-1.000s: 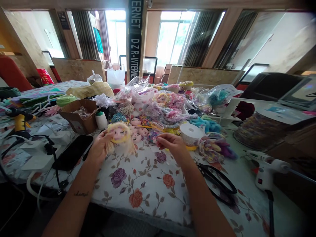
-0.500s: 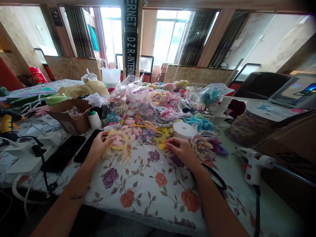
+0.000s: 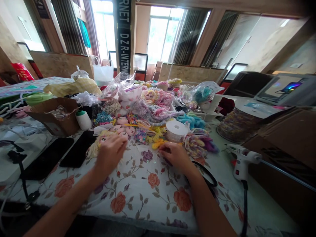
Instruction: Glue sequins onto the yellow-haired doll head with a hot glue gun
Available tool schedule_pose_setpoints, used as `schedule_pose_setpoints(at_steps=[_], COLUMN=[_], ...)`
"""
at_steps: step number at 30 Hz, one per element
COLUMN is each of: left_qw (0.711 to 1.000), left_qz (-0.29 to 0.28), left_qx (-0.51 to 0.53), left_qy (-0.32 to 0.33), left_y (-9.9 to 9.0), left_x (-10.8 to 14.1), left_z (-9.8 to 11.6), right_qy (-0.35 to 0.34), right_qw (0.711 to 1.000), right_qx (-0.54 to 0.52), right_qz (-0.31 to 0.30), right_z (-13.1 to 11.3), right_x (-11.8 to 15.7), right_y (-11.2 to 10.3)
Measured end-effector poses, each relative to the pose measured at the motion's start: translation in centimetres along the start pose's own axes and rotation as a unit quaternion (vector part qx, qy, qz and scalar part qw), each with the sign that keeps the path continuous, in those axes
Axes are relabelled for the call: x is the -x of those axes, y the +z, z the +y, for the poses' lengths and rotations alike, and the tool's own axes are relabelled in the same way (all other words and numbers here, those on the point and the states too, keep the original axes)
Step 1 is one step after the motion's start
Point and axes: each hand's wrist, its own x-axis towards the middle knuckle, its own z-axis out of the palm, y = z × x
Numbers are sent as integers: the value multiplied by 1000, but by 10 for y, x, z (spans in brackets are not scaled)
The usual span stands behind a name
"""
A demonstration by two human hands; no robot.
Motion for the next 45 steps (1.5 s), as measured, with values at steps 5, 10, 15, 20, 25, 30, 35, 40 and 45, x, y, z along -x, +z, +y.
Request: schedule_pose_setpoints(at_steps=[5,10,15,20,25,30,35,40,45], left_qw=[960,946,940,937,954,965,973,972,974], left_qz=[-252,-301,-307,-293,-254,-208,-141,-133,-116], left_qx=[119,124,150,189,153,152,179,194,193], left_qy=[20,-7,-11,10,31,55,37,4,-5], left_y=[37,55,56,54,54,55,56,57,56], left_x=[-15,-14,-10,-5,2,2,-1,-1,0], left_z=[41,44,35,32,28,30,35,34,33], right_qy=[-37,-51,-60,-65,-48,-48,-75,-89,-80], right_qw=[999,998,998,997,999,998,995,995,995], right_qx=[-12,-15,-18,-26,-6,18,33,22,44], right_qz=[-26,-31,-17,6,-23,-46,-50,-41,-33], right_z=[-3,-6,-9,-6,-6,-6,-5,-6,-8], right_x=[3,6,6,5,7,8,8,8,8], right_y=[3,4,6,5,2,6,11,9,13])
